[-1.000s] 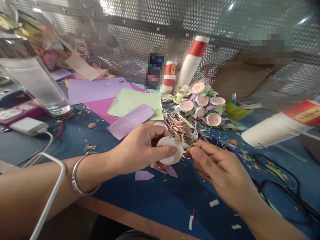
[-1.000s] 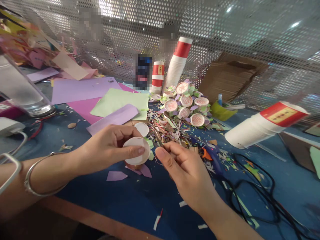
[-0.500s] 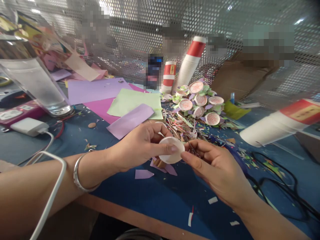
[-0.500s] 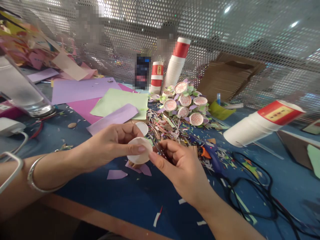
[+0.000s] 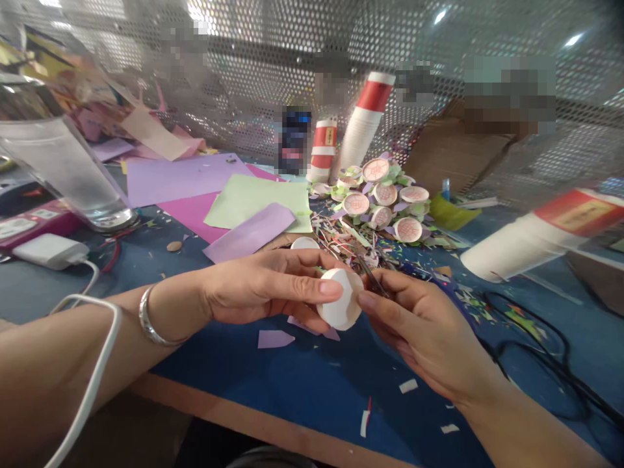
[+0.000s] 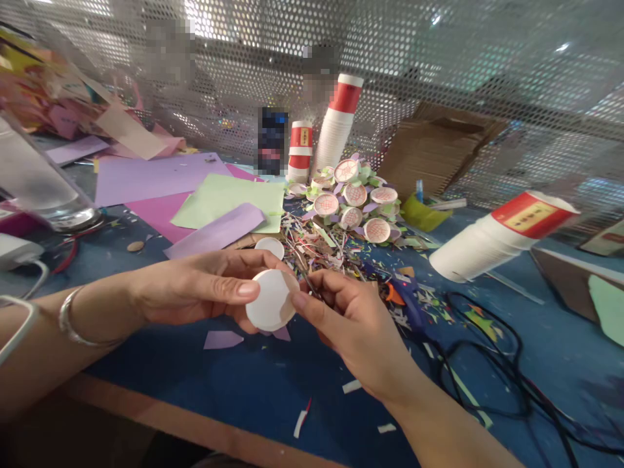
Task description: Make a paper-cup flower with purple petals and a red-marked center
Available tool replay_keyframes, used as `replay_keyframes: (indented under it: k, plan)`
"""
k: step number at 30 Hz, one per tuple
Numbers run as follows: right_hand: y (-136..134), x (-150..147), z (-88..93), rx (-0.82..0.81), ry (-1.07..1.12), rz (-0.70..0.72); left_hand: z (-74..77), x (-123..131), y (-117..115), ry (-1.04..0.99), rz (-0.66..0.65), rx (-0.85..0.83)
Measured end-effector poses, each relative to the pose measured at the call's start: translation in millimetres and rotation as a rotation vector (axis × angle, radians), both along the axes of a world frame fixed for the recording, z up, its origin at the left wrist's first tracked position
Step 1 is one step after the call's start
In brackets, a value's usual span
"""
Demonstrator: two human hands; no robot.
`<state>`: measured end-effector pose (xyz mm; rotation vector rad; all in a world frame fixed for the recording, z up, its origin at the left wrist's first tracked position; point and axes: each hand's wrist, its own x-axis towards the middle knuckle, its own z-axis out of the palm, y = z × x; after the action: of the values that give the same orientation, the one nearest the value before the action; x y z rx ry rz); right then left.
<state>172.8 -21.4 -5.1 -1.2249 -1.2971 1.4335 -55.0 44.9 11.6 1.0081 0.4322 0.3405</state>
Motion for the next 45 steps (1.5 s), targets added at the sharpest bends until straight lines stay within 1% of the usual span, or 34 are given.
replay_keyframes:
  k: [4,8,14,18,20,23,30,39,45]
  plan:
    - [-0.6,3.2,-0.5,0.054,-0.081,0.007,-1.3,0.0,0.1,-0.007,0.002,0.045]
    - [-0.7,7.0,2.0,0.133,-0.182,0.015,0.3,0.5,1.2,0.03,0.062,0.121]
    - [-1.4,5.4,11.1,0.283,-0.536,0.041,1.0,3.5,2.9,0.052,0.074,0.307]
    - [-1.3,5.3,11.4,0.331,-0.668,0.051,2.3,5.1,2.1,0.085,0.083,0.39]
    - [-1.4,5.4,11.2,0.36,-0.71,0.059,3.4,5.6,1.1,0.105,0.103,0.398]
    - [-1.8,4.8,11.6,0.379,-0.727,0.077,5.0,5.8,-0.5,0.138,0.129,0.399]
    - [-2.3,5.0,10.5,0.364,-0.769,0.1,5.1,5.8,-2.3,0.164,0.14,0.421]
    - [-3.4,5.9,11.4,0.402,-0.772,0.135,5.7,4.7,-1.9,0.164,0.125,0.416]
    - [-6.4,6.1,11.9,0.435,-0.792,0.144,5.6,1.5,-0.4,0.181,0.09,0.455]
